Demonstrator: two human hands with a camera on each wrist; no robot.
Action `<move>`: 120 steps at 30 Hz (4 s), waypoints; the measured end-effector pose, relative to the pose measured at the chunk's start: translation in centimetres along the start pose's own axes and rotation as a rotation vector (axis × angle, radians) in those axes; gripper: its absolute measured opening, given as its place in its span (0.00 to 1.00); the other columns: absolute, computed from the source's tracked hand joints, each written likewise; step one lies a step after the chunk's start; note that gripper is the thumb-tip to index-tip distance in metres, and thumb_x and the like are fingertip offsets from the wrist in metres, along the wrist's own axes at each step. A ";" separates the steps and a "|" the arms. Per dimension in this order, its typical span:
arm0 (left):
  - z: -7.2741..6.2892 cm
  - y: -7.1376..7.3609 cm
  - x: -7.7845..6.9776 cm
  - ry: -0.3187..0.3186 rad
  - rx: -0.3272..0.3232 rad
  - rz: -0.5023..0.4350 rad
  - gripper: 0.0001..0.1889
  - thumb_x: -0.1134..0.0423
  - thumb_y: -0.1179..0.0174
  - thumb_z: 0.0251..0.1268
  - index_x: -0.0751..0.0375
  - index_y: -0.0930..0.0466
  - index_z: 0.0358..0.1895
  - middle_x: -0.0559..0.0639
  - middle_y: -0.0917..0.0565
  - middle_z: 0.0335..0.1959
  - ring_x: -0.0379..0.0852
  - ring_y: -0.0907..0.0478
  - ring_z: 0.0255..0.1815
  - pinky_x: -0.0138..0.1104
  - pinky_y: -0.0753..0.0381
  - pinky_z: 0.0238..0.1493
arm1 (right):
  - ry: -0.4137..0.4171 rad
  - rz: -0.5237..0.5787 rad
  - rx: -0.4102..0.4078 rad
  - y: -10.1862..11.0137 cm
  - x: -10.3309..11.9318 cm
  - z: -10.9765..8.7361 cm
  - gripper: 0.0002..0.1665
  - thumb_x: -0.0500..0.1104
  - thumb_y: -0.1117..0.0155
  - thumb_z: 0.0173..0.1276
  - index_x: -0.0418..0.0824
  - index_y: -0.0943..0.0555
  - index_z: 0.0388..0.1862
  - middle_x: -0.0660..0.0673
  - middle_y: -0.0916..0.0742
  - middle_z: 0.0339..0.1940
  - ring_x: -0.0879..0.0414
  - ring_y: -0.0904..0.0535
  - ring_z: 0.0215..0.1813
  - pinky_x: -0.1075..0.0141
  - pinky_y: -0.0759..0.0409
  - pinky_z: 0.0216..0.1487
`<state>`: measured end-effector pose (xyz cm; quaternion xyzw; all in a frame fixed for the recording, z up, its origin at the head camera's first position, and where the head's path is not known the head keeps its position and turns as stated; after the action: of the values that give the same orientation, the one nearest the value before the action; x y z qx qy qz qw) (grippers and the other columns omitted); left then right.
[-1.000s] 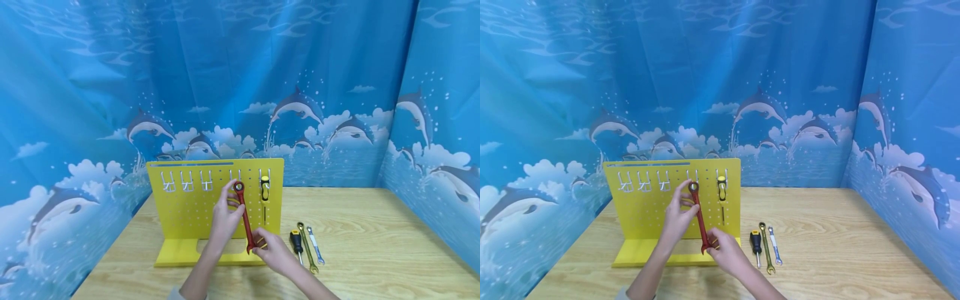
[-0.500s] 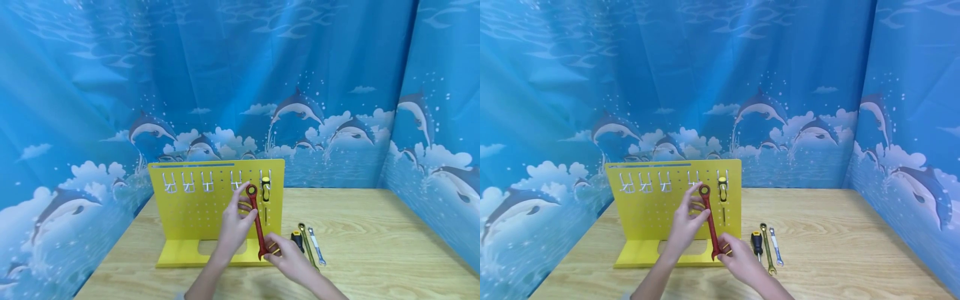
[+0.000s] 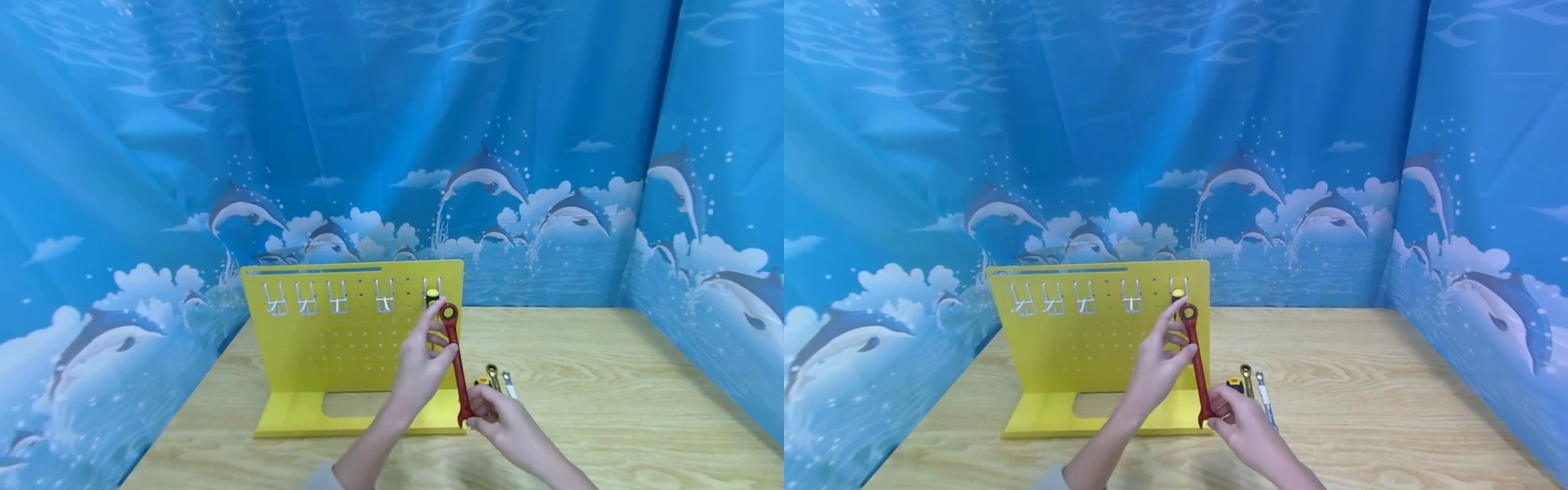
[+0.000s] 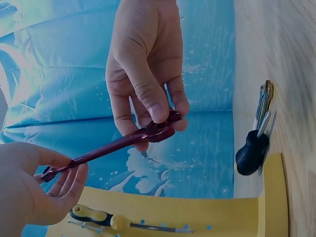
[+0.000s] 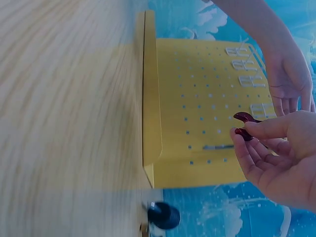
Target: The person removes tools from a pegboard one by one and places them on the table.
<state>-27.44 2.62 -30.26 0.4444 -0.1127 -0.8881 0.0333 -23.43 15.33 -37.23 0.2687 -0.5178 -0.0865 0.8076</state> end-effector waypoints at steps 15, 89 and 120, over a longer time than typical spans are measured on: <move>1.3 -5.2 1.2 0.055 0.073 -0.137 0.35 0.78 0.41 0.54 0.46 0.35 0.65 0.47 0.24 0.35 0.38 0.24 0.32 0.29 0.20 0.31 | -0.054 -0.069 -0.083 3.5 -2.8 -2.2 0.14 0.32 0.36 0.58 0.33 0.24 0.44 0.48 0.19 0.32 0.59 0.23 0.34 0.67 0.21 0.33; 3.4 -15.4 15.4 0.292 0.307 0.198 0.30 0.63 0.26 0.41 0.54 0.23 0.54 0.46 0.21 0.49 0.46 0.27 0.51 0.32 0.30 0.53 | -0.271 -0.189 -0.280 6.7 -12.3 -6.5 0.20 0.26 0.34 0.50 0.23 0.23 0.45 0.47 0.21 0.30 0.63 0.27 0.31 0.70 0.23 0.33; 3.3 -16.6 16.8 0.240 0.551 0.532 0.33 0.50 0.27 0.41 0.49 0.25 0.57 0.45 0.28 0.60 0.56 0.45 0.67 0.45 0.43 0.64 | -0.273 -0.203 -0.273 6.6 -12.3 -6.7 0.19 0.27 0.33 0.51 0.24 0.21 0.44 0.47 0.22 0.29 0.64 0.28 0.31 0.72 0.24 0.31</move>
<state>-39.51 16.66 -45.28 0.4928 -0.4530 -0.7267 0.1546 -23.98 28.37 -45.61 0.1934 -0.5761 -0.2726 0.7459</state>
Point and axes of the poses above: each hand's wrist, its own z-axis towards the middle knuckle, its own y-axis out of the back of the hand, x = y × z, the point moved 6 cm from there along z, towards the middle knuckle
